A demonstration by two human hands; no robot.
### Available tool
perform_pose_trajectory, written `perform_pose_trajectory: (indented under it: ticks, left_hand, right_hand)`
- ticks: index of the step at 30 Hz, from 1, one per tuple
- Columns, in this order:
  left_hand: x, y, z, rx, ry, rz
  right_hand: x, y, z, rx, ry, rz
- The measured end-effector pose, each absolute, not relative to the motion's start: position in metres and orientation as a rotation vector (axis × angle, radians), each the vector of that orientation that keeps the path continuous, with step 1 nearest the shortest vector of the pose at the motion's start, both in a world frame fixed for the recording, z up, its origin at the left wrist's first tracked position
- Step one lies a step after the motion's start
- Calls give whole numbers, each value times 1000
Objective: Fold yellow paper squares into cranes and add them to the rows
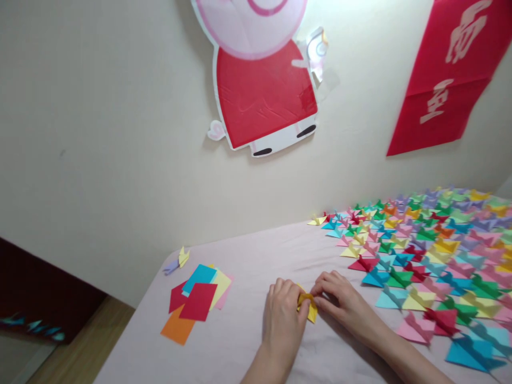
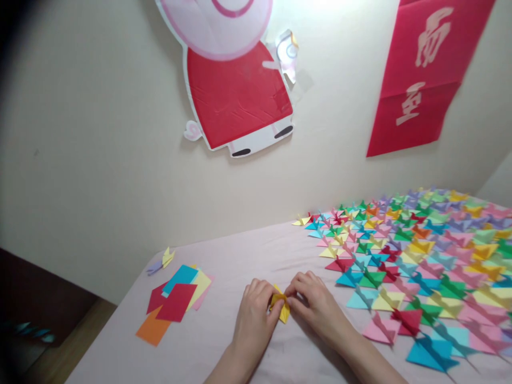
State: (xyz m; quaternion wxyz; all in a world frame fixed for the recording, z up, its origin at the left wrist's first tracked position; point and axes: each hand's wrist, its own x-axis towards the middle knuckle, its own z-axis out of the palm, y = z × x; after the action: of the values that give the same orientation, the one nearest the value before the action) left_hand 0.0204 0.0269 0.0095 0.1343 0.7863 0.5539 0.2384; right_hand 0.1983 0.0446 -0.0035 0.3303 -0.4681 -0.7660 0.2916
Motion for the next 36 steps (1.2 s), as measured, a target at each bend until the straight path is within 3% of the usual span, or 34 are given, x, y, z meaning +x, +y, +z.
perform_pose_trajectory:
  ticks: [36]
  left_hand:
    - [32, 36, 6, 2294, 1588, 588]
  right_hand:
    - [206, 53, -2, -1271, -2001, 827]
